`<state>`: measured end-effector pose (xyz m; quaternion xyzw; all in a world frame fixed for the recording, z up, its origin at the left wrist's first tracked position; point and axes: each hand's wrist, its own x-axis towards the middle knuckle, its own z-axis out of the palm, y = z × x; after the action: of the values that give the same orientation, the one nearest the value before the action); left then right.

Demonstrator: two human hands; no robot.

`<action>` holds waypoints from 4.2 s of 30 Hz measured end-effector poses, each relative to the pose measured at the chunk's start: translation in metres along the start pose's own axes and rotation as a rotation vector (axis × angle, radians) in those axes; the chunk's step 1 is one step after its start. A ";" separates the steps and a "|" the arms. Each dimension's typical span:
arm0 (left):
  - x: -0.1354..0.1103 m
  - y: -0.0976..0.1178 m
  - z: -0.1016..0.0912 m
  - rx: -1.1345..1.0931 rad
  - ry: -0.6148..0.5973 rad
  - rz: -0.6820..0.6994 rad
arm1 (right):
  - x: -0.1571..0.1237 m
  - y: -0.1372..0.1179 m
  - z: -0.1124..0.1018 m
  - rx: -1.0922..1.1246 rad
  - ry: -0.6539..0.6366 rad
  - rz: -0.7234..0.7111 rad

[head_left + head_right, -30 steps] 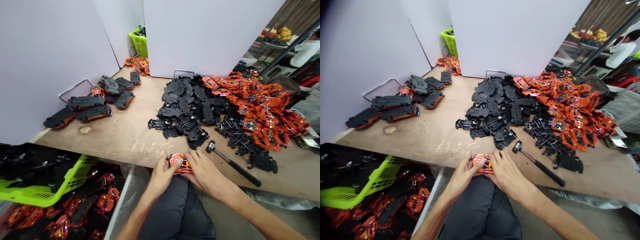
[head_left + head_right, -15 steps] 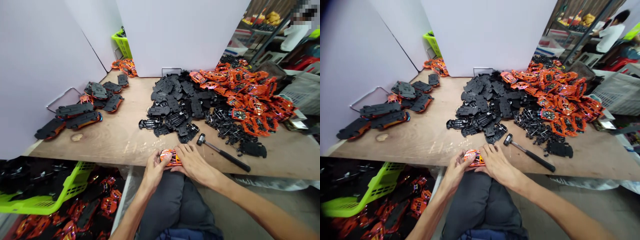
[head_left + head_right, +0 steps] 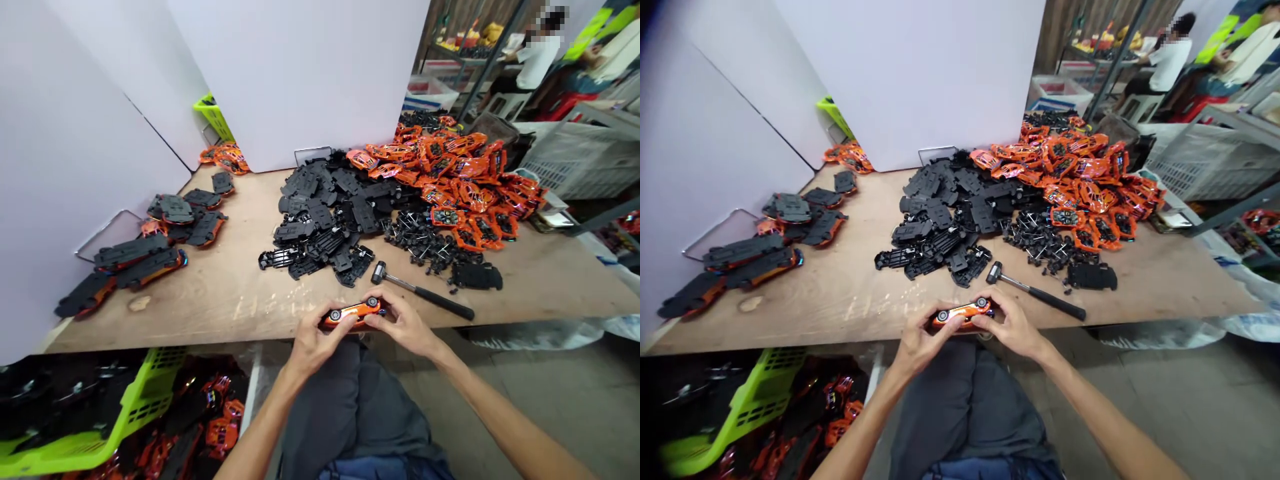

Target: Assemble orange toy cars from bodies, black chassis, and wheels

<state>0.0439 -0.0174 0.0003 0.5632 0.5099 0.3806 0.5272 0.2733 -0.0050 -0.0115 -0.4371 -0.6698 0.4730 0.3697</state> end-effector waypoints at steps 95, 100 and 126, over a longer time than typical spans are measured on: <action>-0.032 -0.019 0.034 -1.706 -0.355 -0.940 | -0.020 -0.029 -0.021 -0.527 0.084 -0.233; -0.031 -0.019 0.033 -1.704 -0.343 -0.968 | -0.019 -0.029 -0.026 -0.549 -0.060 -0.214; -0.045 -0.005 0.042 -0.908 0.189 -0.260 | -0.033 -0.018 0.004 -0.059 0.216 -0.057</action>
<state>0.0750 -0.0702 -0.0058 0.1706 0.4042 0.5453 0.7143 0.2766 -0.0401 0.0021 -0.4770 -0.6519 0.3924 0.4400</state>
